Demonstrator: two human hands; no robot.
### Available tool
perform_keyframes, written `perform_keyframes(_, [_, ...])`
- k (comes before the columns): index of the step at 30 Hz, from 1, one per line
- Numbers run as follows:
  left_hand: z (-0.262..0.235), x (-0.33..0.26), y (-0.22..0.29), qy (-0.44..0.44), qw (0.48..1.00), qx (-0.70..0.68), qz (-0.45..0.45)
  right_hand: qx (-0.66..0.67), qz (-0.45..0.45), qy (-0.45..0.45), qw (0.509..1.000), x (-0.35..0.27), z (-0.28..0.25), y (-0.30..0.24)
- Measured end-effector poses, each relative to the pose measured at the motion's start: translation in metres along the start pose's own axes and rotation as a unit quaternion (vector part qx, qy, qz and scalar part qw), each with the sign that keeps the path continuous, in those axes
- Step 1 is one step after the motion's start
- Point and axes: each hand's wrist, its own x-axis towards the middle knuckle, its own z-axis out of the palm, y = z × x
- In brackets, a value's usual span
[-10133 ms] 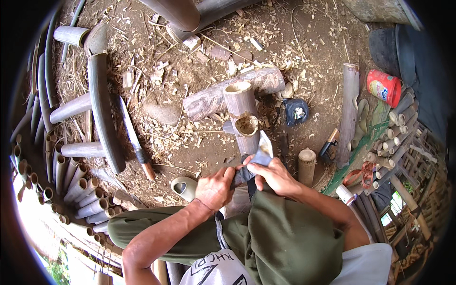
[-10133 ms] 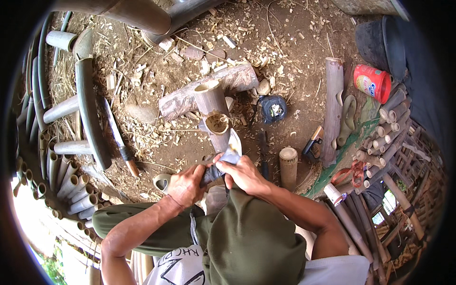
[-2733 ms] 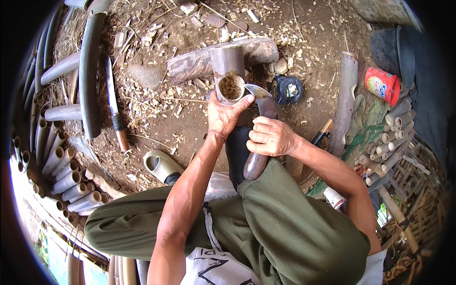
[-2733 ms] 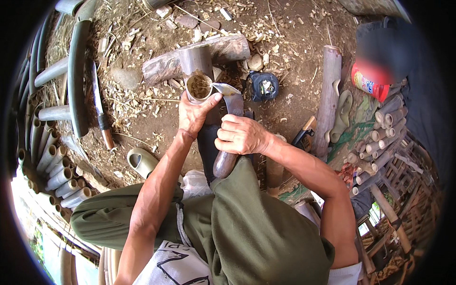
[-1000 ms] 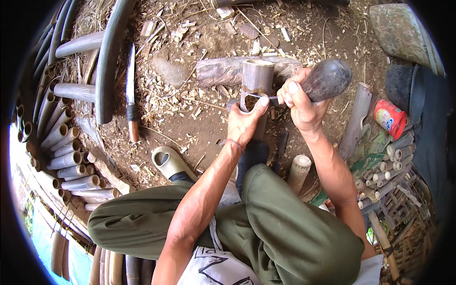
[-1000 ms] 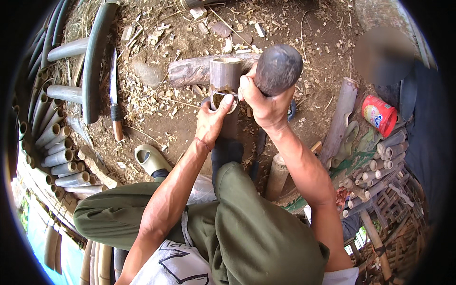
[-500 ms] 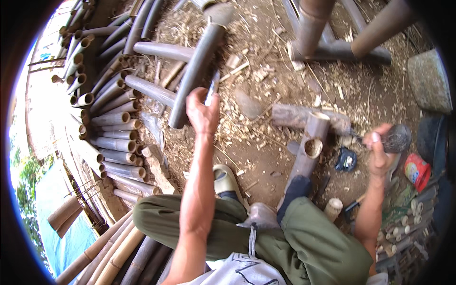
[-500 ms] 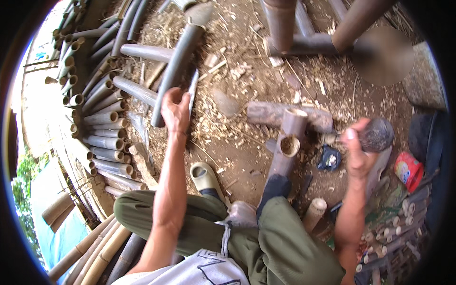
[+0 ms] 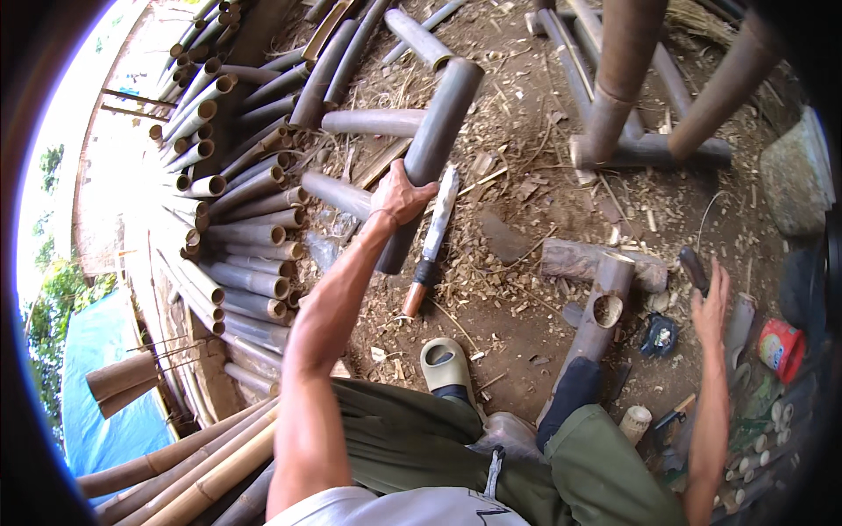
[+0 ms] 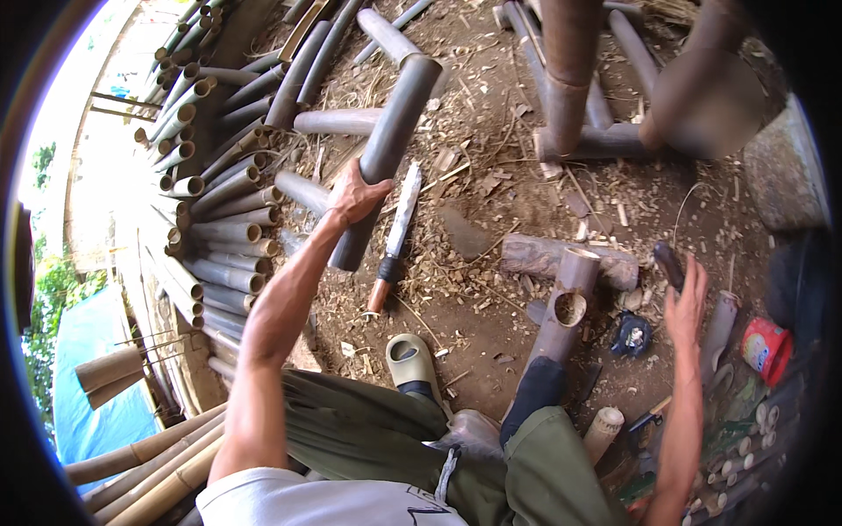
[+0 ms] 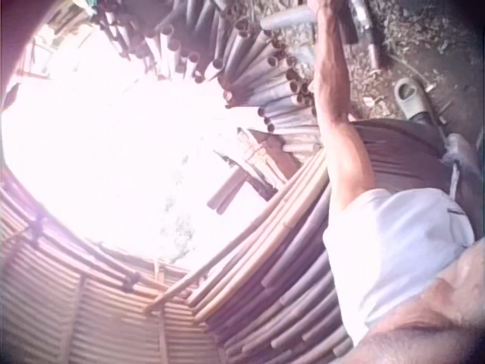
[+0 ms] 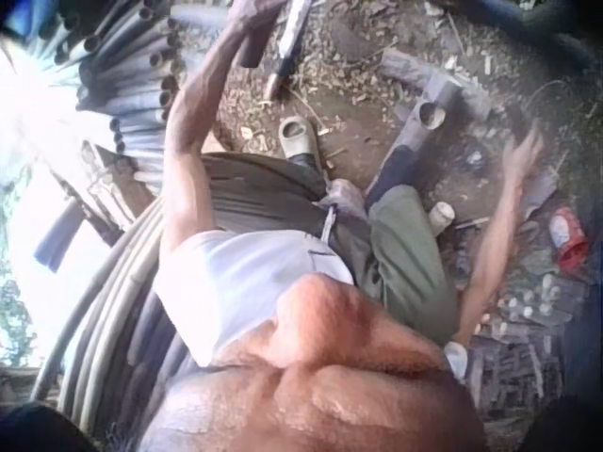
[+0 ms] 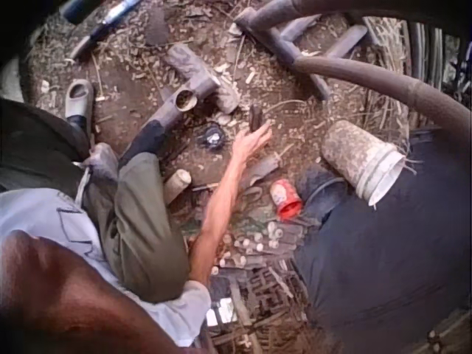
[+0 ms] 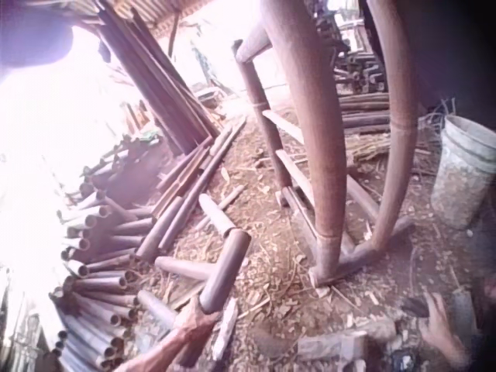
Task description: The person carves a hole into a bamboo pole using a knife and a mallet. They then fit this pole onto other bamboo pieces to build a larger frame, tapping it into place.
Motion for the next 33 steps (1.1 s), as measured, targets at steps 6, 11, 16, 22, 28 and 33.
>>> perform_keyframes(6, [-0.110,-0.146,0.120,0.002,0.978,-0.169,0.123,0.320,-0.069,-0.064,0.943,-0.037,-0.089,-0.173])
perform_keyframes(11, [-0.168,-0.266,0.180,-0.133,0.904,-0.360,0.187,0.390,-0.192,-0.194,0.879,-0.069,-0.139,-0.247])
perform_keyframes(16, [-0.180,-0.324,0.243,-0.261,0.805,-0.485,0.220,0.367,-0.347,-0.183,0.844,-0.082,-0.190,-0.282])
perform_keyframes(22, [-0.146,-0.335,0.311,-0.261,0.780,-0.515,0.241,0.410,-0.275,-0.129,0.860,-0.079,-0.202,-0.282])
perform_keyframes(28, [-0.103,-0.316,0.329,-0.218,0.770,-0.523,0.293,0.433,-0.131,-0.085,0.888,-0.074,-0.181,-0.251])
perform_keyframes(33, [-0.089,-0.302,0.319,-0.229,0.767,-0.533,0.273,0.414,-0.084,-0.065,0.904,-0.077,-0.175,-0.233])
